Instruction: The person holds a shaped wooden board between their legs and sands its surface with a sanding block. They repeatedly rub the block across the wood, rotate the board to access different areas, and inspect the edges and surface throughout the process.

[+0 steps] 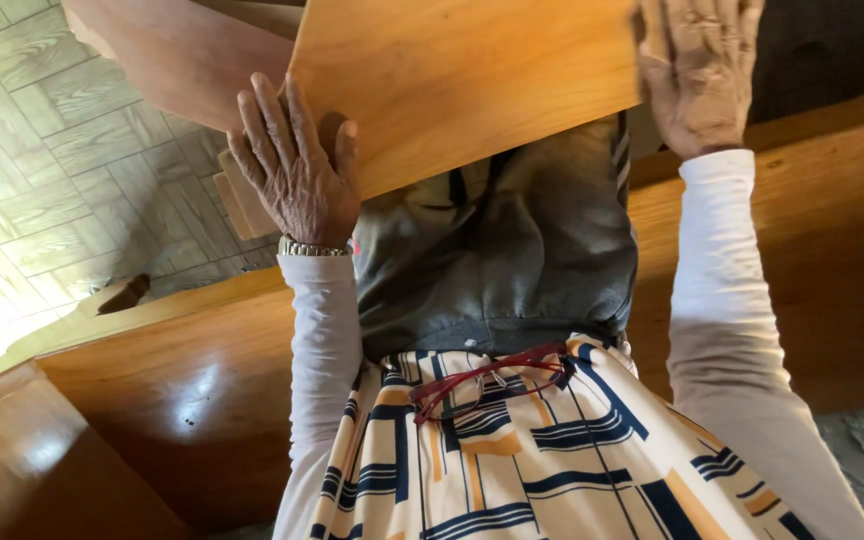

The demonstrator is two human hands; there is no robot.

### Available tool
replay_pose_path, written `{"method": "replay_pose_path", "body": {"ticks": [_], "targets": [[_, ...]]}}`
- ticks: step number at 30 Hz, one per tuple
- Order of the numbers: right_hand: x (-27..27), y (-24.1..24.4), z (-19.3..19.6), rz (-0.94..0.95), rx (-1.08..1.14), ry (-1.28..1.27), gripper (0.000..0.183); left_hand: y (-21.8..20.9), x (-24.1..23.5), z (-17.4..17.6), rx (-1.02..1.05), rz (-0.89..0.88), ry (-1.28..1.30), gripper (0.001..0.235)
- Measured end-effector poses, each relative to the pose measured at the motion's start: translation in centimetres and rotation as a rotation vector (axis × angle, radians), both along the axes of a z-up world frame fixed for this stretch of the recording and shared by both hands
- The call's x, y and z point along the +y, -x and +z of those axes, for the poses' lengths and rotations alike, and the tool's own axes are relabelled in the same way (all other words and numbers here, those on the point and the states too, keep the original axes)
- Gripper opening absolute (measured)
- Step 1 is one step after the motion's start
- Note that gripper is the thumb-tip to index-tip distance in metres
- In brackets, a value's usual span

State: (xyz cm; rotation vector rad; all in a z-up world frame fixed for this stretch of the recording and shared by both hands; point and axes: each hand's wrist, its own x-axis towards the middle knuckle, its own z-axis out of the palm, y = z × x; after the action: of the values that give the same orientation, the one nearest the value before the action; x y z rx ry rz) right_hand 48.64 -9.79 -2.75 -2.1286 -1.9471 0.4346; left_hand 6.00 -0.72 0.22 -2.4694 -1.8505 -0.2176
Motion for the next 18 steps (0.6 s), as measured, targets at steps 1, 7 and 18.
{"method": "replay_pose_path", "body": {"ticks": [1,7,18], "targets": [[-0.3,-0.3,-1.1,-0.034,-0.043,-0.11,0.056,0.3,0.1,-0.3,0.033,0.018,0.027,0.071],[2.3,5.5,-1.1,-0.177,-0.183,0.002,0.057,1.4,0.2,0.9,-0.118,0.063,0.105,0.071],[12.2,33.1,7.0,0.603,0.163,-0.617,0.014,3.2,-1.5,3.5,-0.919,0.136,0.231,0.073]]}}
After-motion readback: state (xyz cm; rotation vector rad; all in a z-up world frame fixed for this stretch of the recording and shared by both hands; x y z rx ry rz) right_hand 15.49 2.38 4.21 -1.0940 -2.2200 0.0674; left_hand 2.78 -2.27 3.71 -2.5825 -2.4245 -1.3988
